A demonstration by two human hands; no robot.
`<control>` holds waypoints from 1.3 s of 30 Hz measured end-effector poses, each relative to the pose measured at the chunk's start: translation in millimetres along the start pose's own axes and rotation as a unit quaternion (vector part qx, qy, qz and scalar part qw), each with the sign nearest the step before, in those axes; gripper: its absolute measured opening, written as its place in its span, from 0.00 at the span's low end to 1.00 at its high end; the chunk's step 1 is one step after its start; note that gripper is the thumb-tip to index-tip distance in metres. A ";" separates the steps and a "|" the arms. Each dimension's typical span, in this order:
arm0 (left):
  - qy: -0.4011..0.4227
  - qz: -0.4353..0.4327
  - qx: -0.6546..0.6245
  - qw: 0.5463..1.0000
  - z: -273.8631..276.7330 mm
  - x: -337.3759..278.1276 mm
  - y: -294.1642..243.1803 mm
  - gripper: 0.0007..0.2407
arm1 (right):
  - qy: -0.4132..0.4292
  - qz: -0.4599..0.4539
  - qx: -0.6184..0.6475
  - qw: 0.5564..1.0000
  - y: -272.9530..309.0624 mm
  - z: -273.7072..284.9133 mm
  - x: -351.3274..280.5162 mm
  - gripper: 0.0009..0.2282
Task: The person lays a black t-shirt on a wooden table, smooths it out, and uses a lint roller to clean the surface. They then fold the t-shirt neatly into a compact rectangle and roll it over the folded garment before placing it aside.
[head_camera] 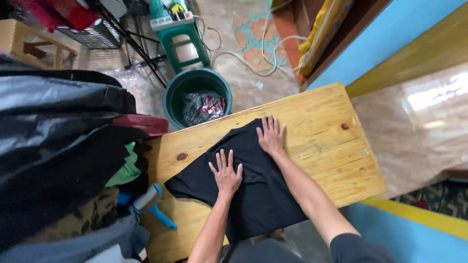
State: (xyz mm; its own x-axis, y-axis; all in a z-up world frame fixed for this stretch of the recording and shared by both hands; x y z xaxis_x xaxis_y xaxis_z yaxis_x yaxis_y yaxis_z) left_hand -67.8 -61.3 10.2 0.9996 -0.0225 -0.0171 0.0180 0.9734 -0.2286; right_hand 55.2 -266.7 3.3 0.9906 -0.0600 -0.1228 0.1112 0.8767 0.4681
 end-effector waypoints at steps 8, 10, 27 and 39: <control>0.112 0.007 0.004 0.994 -6.8 40.3 15.2 0.33 | -0.034 0.040 -0.077 0.996 3.2 -5.5 51.0 0.28; 0.147 0.002 0.000 0.989 8.2 61.3 18.5 0.35 | -0.005 0.036 -0.069 0.997 3.9 -3.6 72.6 0.29; -0.116 0.049 -0.057 0.990 20.6 5.8 -10.9 0.33 | -0.113 0.161 -0.074 0.978 -64.4 37.7 -217.0 0.24; -0.053 0.002 0.030 0.998 -16.4 -123.9 -98.9 0.30 | -0.094 0.240 -0.245 0.935 -108.5 26.8 -319.8 0.37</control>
State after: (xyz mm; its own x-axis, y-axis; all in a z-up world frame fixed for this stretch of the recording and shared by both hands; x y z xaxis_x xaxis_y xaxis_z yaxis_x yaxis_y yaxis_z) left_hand -193.8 -158.6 19.0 0.9962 0.0035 0.0865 0.0113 0.9854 -0.1701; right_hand -271.5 -355.4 15.2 0.9186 0.3537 0.1763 -0.3536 0.9348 -0.0332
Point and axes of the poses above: each hand's wrist, its own x-axis towards the middle knuckle, its own z-axis out of the back of the hand, y = z × x, the point moved 7 cm from there along x, towards the middle knuckle, and after that the axes turned 4 degrees about x, right-handed, at the moved point
